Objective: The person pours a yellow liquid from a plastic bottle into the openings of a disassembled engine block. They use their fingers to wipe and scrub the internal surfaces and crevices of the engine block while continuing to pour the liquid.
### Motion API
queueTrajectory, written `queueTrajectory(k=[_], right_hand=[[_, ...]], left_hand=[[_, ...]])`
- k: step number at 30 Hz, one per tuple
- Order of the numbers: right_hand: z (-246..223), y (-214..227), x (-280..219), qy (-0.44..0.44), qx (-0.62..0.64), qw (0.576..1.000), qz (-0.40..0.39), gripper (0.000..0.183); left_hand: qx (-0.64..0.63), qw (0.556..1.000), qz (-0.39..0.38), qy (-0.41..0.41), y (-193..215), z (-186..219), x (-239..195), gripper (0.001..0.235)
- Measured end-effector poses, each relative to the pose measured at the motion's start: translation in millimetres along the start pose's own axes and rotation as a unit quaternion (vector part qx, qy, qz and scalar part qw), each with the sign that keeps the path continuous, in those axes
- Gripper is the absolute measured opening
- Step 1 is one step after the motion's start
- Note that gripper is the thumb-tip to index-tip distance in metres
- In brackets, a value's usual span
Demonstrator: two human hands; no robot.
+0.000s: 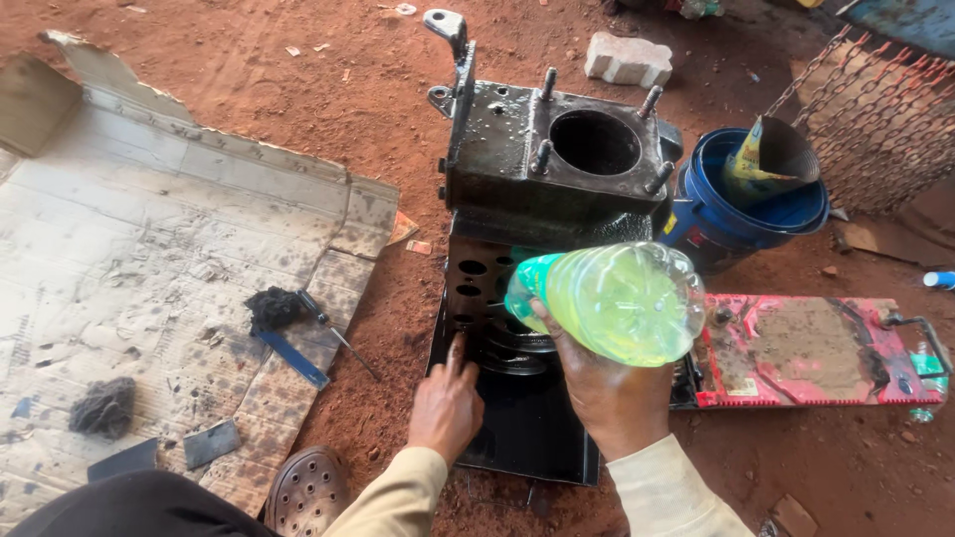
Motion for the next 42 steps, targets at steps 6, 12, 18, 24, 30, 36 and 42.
queueTrajectory(k=[6,12,18,24,30,36,42], right_hand=[[-1.6,5.6,-1.1,-0.025,0.071,0.997,0.021,0.036],[5.1,-2.9,-11.0,-0.053,0.129,0.990,0.016,0.037],[11.2,2.1,-28.1,-0.068,0.021,0.996,0.058,0.048],[82.7,-7.6,-69.0,-0.292,0.240,0.913,0.154,0.060],[98.3,-30.7,-113.0,-0.280,0.311,0.889,0.183,0.066],[105.0,-78.4,-144.1,-0.327,0.243,0.911,0.068,0.067],[66.6,-43.9,-118.8,-0.281,0.128,0.948,-0.078,0.098]], left_hand=[[-0.014,0.990,0.134,-0.031,45.4,22.6,-20.9,0.057],[-0.347,0.935,0.061,0.050,38.9,15.2,2.3,0.029],[-0.322,0.927,0.171,0.091,41.1,-5.1,-28.2,0.044],[-0.500,0.849,-0.001,0.169,-24.7,-9.5,-22.3,0.070],[-0.801,0.583,-0.047,0.128,-38.9,5.2,2.7,0.070],[-0.854,0.510,-0.019,0.102,-11.1,29.5,-3.0,0.045],[-0.849,0.519,0.077,0.064,-3.8,-3.4,5.4,0.026]])
Point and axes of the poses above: each hand's wrist, its own x-axis towards the middle knuckle, its own y-axis out of the back of the hand, z = x × y, the point moved 9 cm from there along x, towards the middle knuckle, and after that the axes turned 7 degrees about -z, right-handed, at the moved point
